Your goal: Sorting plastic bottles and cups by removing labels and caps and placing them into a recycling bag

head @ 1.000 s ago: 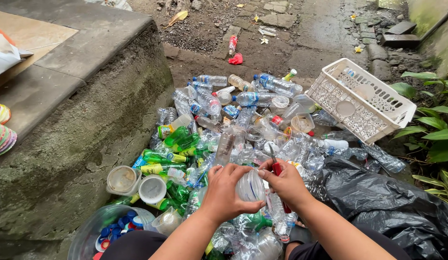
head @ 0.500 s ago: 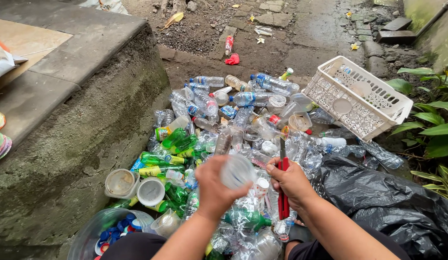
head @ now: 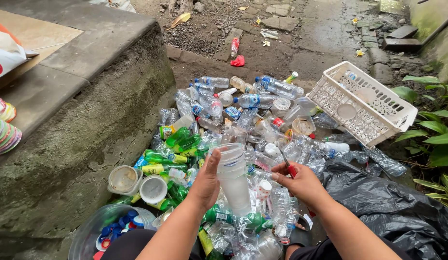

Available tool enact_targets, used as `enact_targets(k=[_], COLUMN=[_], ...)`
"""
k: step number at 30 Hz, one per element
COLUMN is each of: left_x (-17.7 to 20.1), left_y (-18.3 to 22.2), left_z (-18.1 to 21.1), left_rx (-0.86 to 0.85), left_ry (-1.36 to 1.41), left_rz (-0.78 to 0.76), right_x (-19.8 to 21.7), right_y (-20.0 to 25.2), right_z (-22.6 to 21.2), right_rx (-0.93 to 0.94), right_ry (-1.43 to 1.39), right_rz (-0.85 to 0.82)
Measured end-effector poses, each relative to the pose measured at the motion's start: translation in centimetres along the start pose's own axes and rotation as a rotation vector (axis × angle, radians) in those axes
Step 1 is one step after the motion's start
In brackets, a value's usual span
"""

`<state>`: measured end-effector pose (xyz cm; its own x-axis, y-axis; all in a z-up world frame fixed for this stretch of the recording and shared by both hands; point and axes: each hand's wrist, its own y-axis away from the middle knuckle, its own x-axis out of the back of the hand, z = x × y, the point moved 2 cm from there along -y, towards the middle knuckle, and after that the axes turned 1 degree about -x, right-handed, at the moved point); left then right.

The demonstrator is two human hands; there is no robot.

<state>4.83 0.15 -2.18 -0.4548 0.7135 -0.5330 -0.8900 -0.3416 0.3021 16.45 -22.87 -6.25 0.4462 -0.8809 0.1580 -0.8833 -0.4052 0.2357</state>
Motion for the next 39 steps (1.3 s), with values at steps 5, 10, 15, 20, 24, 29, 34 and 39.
enact_targets(k=[5, 10, 15, 20, 24, 29, 34, 39], left_x=[0.5, -0.5, 0.6, -0.5, -0.6, -0.4, -0.3, -0.1], left_y=[-0.4, 0.4, -0.2, 0.6, 0.7, 0.7, 0.4, 0.3], left_z=[-1.2, -1.6, -2.5, -1.6, -2.0, -2.2, -1.2, -1.0], left_rx=[0.001, 0.137, 0.169, 0.016, -0.016, -0.009, -0.334, -0.574], left_ry=[-0.049, 0.041, 0.132, -0.115, -0.199, -0.327, -0.539, -0.752], left_rz=[-0.183, -0.179, -0.25, -0.249, -0.25, -0.249, -0.262, -0.203], right_x=[-2.4, -4.2, -3.9, -3.9, -3.8, -3.7, -3.3, -2.4], right_y=[2.6, 4.5, 4.0, 4.2, 4.3, 4.1, 4.1, 3.9], right_z=[-3.2, -5.1, -3.7, -3.5, -3.4, -3.3, -4.4, -5.3], right_rx=[-0.084, -0.069, 0.002, -0.011, -0.027, -0.032, -0.002, 0.073], right_ry=[-0.054, -0.142, -0.165, -0.123, -0.111, -0.11, -0.156, -0.207], right_rz=[-0.102, -0.105, -0.041, -0.011, 0.035, 0.015, 0.009, -0.05])
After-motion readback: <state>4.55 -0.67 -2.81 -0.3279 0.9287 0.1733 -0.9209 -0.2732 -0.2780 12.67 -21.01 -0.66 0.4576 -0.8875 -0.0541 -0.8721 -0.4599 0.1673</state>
